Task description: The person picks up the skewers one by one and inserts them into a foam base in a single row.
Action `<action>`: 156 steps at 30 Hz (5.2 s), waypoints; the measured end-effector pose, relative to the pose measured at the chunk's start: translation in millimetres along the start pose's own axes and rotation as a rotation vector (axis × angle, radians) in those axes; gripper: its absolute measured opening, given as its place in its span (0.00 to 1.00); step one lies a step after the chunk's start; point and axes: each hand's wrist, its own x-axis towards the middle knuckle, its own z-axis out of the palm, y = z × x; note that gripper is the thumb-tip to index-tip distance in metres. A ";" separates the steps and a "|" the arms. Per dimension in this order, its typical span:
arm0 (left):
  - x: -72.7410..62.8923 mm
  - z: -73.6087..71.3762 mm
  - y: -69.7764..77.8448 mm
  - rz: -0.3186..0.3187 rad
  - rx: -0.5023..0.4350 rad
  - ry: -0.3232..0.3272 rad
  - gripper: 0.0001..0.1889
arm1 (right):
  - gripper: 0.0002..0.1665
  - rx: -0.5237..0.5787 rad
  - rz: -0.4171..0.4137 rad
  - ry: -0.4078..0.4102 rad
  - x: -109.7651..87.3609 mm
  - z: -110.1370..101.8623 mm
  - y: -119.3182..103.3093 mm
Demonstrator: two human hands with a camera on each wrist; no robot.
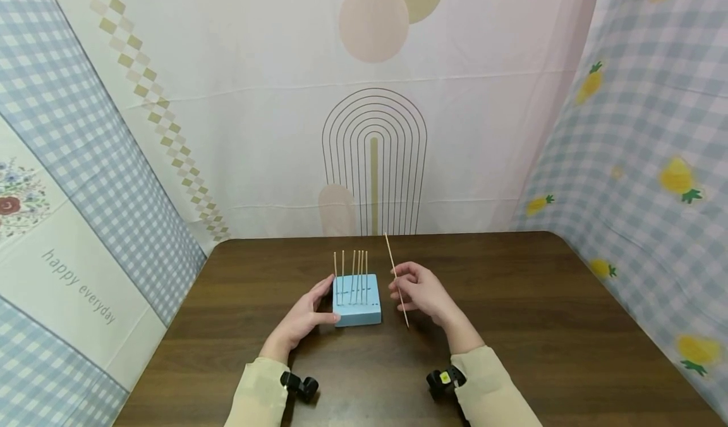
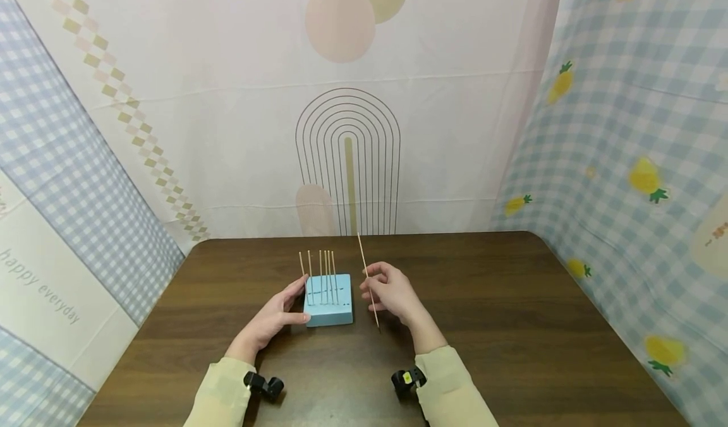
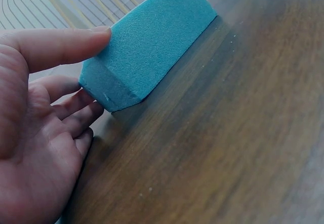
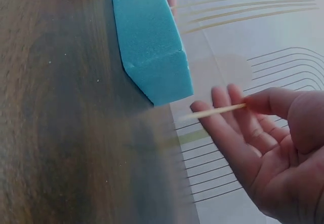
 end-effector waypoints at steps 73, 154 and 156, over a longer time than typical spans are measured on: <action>1.9 -0.8 -1.3 0.004 -0.014 0.000 0.51 | 0.10 -0.076 -0.204 -0.030 2.5 26.0 0.1; 0.9 -1.1 -3.9 0.002 -0.006 -0.007 0.51 | 0.15 -0.412 -0.329 -0.097 3.1 23.4 8.3; 1.0 -1.1 -3.8 0.003 -0.010 -0.007 0.51 | 0.15 -0.411 -0.323 -0.101 3.0 22.9 7.9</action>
